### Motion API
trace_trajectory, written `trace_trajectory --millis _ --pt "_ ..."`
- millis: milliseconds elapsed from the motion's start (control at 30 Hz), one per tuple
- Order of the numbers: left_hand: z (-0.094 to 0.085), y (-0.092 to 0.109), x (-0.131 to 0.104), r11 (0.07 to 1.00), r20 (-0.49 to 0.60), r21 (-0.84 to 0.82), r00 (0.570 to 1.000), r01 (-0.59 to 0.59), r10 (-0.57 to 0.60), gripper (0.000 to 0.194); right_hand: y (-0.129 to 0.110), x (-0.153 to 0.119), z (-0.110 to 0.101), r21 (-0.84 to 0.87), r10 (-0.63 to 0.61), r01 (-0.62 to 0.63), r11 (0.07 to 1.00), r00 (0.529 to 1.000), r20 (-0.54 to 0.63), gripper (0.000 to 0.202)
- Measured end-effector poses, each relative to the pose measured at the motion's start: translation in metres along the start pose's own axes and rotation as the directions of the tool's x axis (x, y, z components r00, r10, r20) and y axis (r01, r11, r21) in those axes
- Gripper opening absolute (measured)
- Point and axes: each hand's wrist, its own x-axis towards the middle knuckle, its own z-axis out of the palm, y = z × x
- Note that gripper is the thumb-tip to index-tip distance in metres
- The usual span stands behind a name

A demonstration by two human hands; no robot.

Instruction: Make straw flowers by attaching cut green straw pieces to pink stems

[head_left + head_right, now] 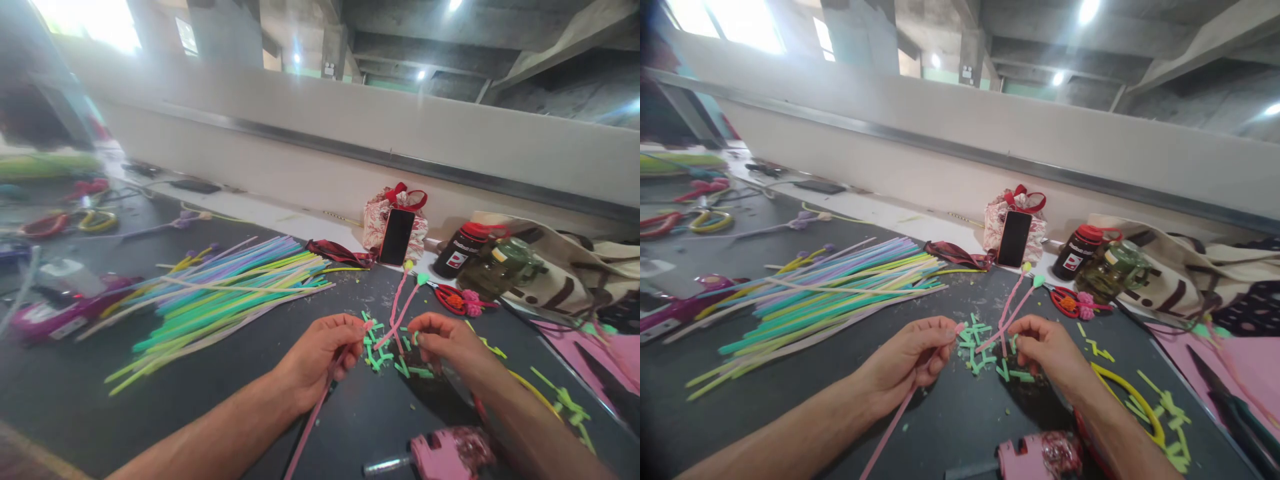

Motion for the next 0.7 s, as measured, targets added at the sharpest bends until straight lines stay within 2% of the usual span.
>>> trace_trajectory --millis 167,333,500,700 --pt "0.003 0.0 -0.001 1.0 0.018 -0.006 1.0 0.014 -0.014 0.01 -0.03 -0.017 0.016 0.165 -0.024 0.01 0.986 0.996 0.082 0.014" --pt "0.002 -0.002 -0.001 0.996 0.026 0.027 0.996 -0.089 0.088 0.011 -0.054 -0.017 0.031 0.092 -0.132 0.125 0.988 0.989 0.073 0.016" --pt "0.002 -0.002 -0.001 0.986 -0.01 0.089 0.99 -0.138 0.139 0.014 -0.054 -0.013 0.04 -0.027 -0.195 0.195 0.98 0.981 0.023 0.02" --pt "0.004 0.001 -0.001 0.972 -0.053 0.176 0.985 -0.155 0.166 0.021 -0.046 -0.016 0.041 -0.218 -0.311 0.296 0.93 0.95 -0.035 0.017"
